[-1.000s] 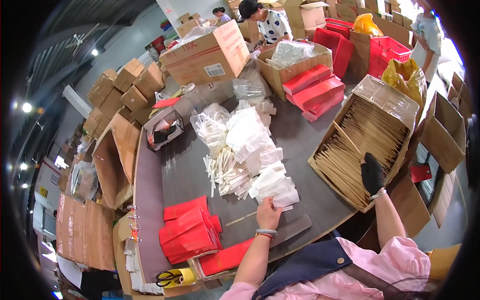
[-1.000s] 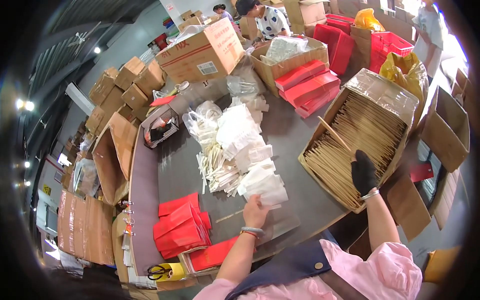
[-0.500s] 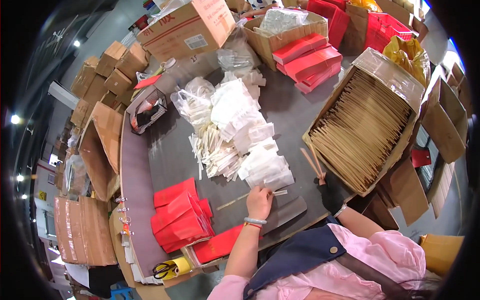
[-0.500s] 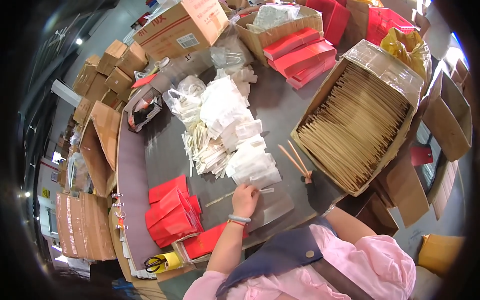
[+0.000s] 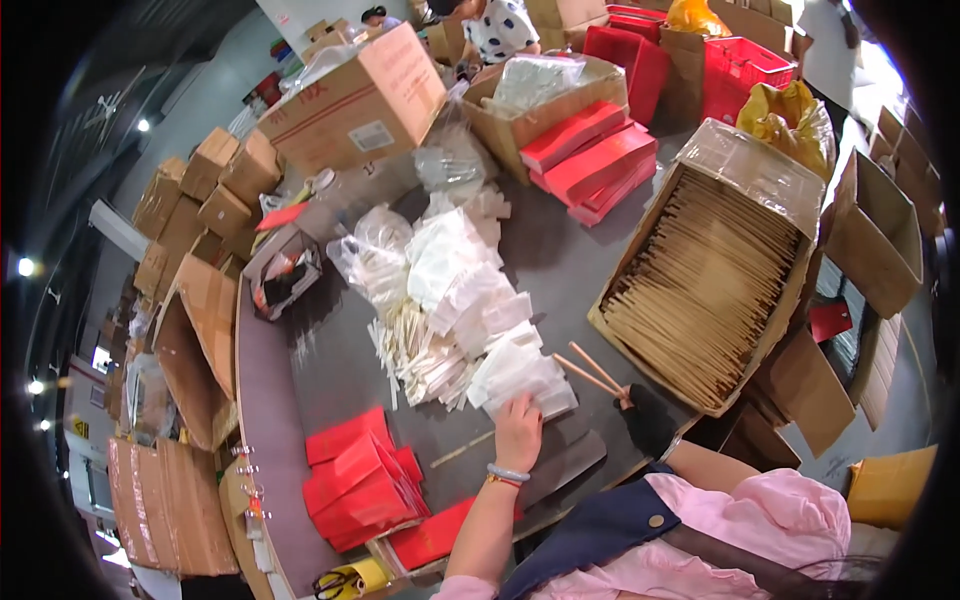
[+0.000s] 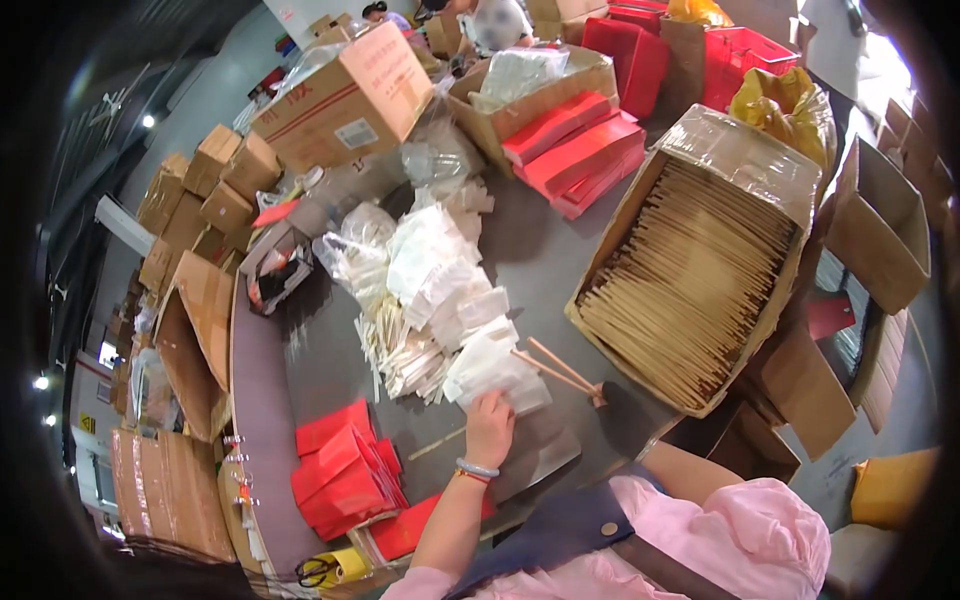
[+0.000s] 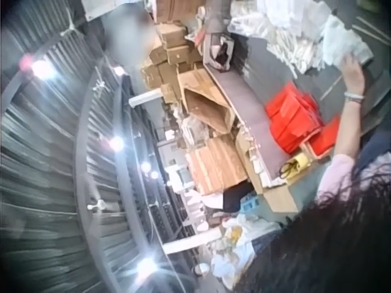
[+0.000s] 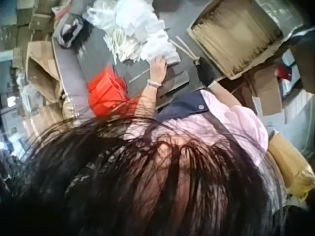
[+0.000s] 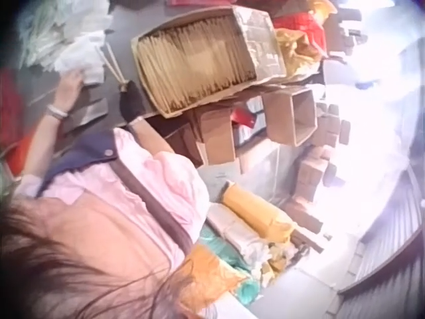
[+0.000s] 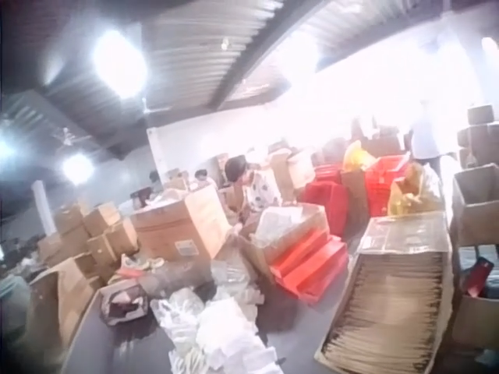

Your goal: Packaging sets of disposable chopsticks and napkins into red paper sleeves.

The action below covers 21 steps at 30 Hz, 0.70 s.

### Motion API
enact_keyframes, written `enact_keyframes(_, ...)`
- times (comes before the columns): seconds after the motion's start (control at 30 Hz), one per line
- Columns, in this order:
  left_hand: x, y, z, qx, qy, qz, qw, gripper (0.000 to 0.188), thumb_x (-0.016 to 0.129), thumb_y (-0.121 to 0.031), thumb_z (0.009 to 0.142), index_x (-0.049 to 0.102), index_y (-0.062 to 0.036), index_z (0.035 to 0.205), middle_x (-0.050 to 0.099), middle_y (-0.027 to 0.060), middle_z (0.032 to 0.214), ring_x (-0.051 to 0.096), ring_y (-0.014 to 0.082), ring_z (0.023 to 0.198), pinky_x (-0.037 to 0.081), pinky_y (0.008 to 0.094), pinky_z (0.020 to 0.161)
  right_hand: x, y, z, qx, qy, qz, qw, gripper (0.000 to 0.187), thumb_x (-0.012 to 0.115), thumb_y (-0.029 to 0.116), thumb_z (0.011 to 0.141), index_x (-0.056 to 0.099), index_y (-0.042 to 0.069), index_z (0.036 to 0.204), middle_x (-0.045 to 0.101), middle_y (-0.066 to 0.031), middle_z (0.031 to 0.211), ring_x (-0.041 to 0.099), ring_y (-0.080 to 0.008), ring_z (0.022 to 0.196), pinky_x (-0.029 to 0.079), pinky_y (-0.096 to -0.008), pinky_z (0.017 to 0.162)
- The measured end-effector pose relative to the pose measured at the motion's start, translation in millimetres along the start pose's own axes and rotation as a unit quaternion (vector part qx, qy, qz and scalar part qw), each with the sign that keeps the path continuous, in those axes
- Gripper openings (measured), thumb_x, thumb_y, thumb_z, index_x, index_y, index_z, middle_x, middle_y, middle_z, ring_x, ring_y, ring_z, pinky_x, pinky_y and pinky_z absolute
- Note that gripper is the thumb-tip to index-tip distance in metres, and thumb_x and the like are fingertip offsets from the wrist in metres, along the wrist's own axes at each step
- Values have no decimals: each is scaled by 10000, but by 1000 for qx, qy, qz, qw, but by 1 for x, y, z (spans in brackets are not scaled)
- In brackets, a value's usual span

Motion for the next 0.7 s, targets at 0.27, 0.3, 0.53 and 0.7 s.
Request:
enact_keyframes(0.27, 1, -4, -10, -41, 22, -61, 997, 104, 682, -41, 760, 608, -41, 834, 567, 112, 958, 567, 321, 918, 483, 430, 791, -2, 1, -6, -19, 3, -27, 999, 82, 564, 69, 939, 582, 27, 1007, 607, -90, 836, 589, -178, 785, 485, -300, 722)
enact_keyframes(0.3, -1, -4, -12, -56, 24, -99, 993, 98, 684, -36, 771, 607, -34, 832, 567, 117, 950, 580, 317, 877, 495, 417, 758, -1, 0, -4, -15, 12, -27, 999, 82, 564, 69, 939, 582, 27, 1007, 607, -90, 836, 589, -178, 785, 485, -300, 722)
enact_keyframes(0.53, -47, -22, -56, -169, 100, -261, 945, 98, 698, -19, 784, 614, -8, 834, 568, 114, 892, 610, 243, 684, 502, 342, 616, -11, 19, 13, -33, 71, 31, 996, 122, 574, 97, 926, 617, 20, 1010, 630, -145, 834, 622, -251, 769, 490, -334, 702)
enact_keyframes(0.7, -53, -24, -80, -208, 76, -240, 945, 100, 678, -18, 788, 603, -9, 855, 586, 126, 901, 605, 291, 743, 502, 361, 656, -6, 21, 9, -58, 106, 12, 993, 149, 612, 57, 891, 636, 14, 1031, 655, -147, 853, 642, -260, 761, 506, -339, 691)
Point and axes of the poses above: each hand's wrist, its own z-axis towards the middle knuckle, its own x-axis out of the palm, y = z × x, the point moved 5 cm from there along z, towards the middle knuckle
